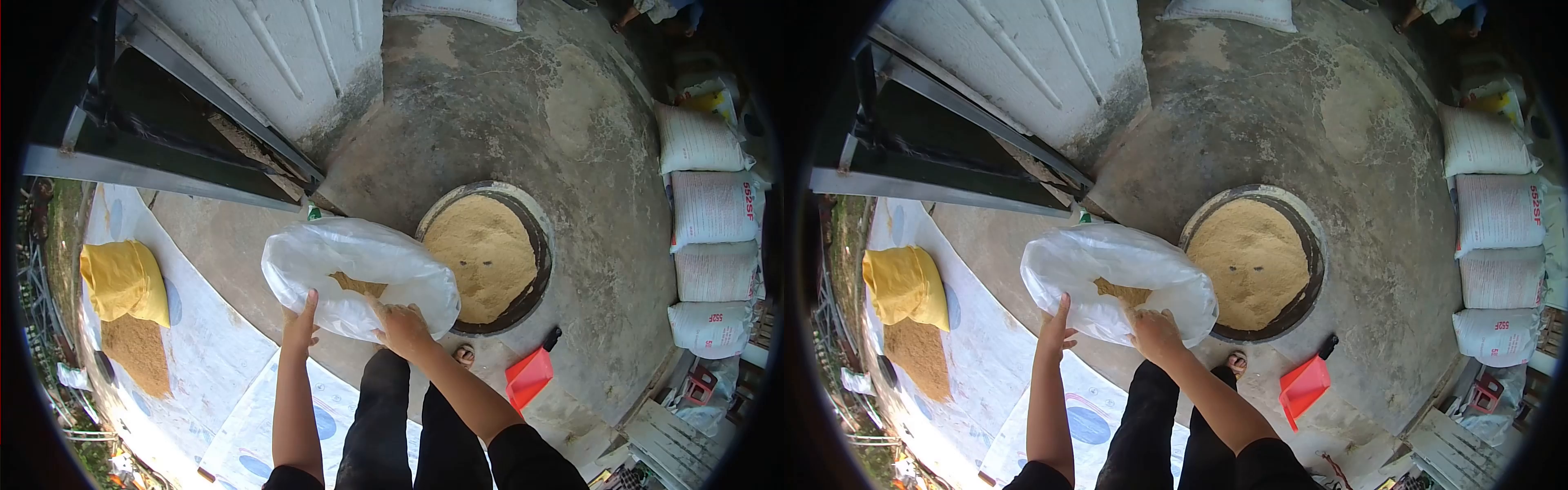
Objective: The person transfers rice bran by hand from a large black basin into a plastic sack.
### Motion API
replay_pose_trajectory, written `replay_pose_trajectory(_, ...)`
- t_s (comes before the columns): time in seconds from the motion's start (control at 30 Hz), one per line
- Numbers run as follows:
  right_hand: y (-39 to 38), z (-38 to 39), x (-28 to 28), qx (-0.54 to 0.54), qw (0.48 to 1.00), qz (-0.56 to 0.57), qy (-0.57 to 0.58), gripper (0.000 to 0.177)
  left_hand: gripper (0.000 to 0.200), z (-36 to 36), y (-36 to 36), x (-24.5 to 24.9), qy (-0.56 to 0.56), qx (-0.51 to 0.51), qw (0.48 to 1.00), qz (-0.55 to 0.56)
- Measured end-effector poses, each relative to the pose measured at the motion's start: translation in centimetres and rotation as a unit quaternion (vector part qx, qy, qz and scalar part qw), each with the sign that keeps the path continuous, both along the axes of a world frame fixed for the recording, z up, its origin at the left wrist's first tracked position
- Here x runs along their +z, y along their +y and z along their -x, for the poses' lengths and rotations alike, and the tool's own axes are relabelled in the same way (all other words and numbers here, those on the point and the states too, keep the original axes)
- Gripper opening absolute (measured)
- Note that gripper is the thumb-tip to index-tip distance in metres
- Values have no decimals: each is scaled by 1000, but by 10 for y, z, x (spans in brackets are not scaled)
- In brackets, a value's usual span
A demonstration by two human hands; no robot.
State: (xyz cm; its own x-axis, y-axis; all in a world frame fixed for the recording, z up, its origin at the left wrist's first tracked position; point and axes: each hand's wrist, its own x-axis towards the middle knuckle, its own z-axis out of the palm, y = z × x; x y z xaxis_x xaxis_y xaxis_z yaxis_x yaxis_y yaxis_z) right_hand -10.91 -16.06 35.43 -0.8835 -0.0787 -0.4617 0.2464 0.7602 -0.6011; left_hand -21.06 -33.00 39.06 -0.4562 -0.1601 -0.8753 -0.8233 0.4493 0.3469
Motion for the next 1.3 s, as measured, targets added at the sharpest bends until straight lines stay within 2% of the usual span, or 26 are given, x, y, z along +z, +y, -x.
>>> replay_pose_trajectory(0.07, -16, -8, -5, 3, 1000, 9, 25, 54, 88, 6, 8, -20, 49, 46, 998, 13)
replay_pose_trajectory(0.1, -24, -12, -7, 3, 999, 20, 50, 53, 88, 2, -2, -51, 48, 44, 998, 14)
replay_pose_trajectory(0.13, -31, -18, -9, -4, 998, 14, 64, 56, 74, 1, -17, -93, 101, 72, 989, -78)
replay_pose_trajectory(0.17, -34, -23, -14, -6, 998, 13, 65, 56, 61, 0, -25, -115, 154, 99, 968, -172)
replay_pose_trajectory(0.2, -36, -26, -20, -3, 998, 18, 56, 57, 61, -2, -21, -111, 154, 98, 968, -173)
replay_pose_trajectory(0.27, -36, -34, -33, -3, 999, 22, 48, 58, 44, -7, -13, -102, 130, 235, 929, -256)
replay_pose_trajectory(0.3, -35, -38, -39, -7, 996, 28, 81, 59, 44, -11, -16, -104, 129, 232, 929, -257)
replay_pose_trajectory(0.37, -36, -46, -52, -15, 993, 30, 113, 60, 41, -23, -29, -112, 77, 326, 884, -326)
replay_pose_trajectory(0.43, -40, -54, -62, 34, 984, 46, 167, 59, 38, -37, -38, -127, 75, 328, 877, -344)
replay_pose_trajectory(0.5, -46, -58, -62, 53, 986, 52, 152, 56, 38, -44, -42, -132, 23, 352, 840, -413)
replay_pose_trajectory(0.57, -46, -59, -58, 74, 986, 60, 137, 53, 36, -45, -46, -133, 7, 338, 832, -440)
replay_pose_trajectory(0.63, -40, -53, -51, 42, 962, 240, 119, 50, 35, -40, -54, -133, -9, 311, 857, -412)
replay_pose_trajectory(0.7, -24, -44, -43, -51, 956, 275, 84, 55, 35, -36, -59, -133, -18, 307, 864, -398)
replay_pose_trajectory(0.73, -13, -31, -27, -58, 969, 210, 114, 51, 35, -34, -61, -133, -28, 302, 871, -386)
replay_pose_trajectory(0.83, -13, 2, -39, 9, 984, 83, 160, 74, 36, -33, -53, -131, -47, 309, 867, -389)
replay_pose_trajectory(0.87, -16, 16, -41, 15, 983, 82, 160, 74, 36, -34, -54, -131, -54, 304, 863, -400)
replay_pose_trajectory(0.93, -21, 48, -44, 131, 980, -79, 124, 89, 36, -37, -52, -129, -56, 299, 867, -394)
replay_pose_trajectory(1.03, -26, 94, -60, 185, 968, -153, 66, 97, 37, -42, -59, -124, -71, 272, 870, -405)
replay_pose_trajectory(1.07, -23, 106, -67, 185, 968, -154, 67, 97, 38, -44, -64, -123, -97, 233, 891, -377)
replay_pose_trajectory(1.13, -17, 126, -82, 151, 953, -262, 21, 88, 42, -42, -75, -114, -126, 139, 931, -313)
replay_pose_trajectory(1.27, -6, 141, -90, 176, 922, -339, 55, 77, 45, -33, -91, -98, -152, 95, 940, -290)
replay_pose_trajectory(1.3, -6, 147, -94, 169, 934, -312, -36, 76, 46, -31, -95, -97, -158, 65, 946, -275)
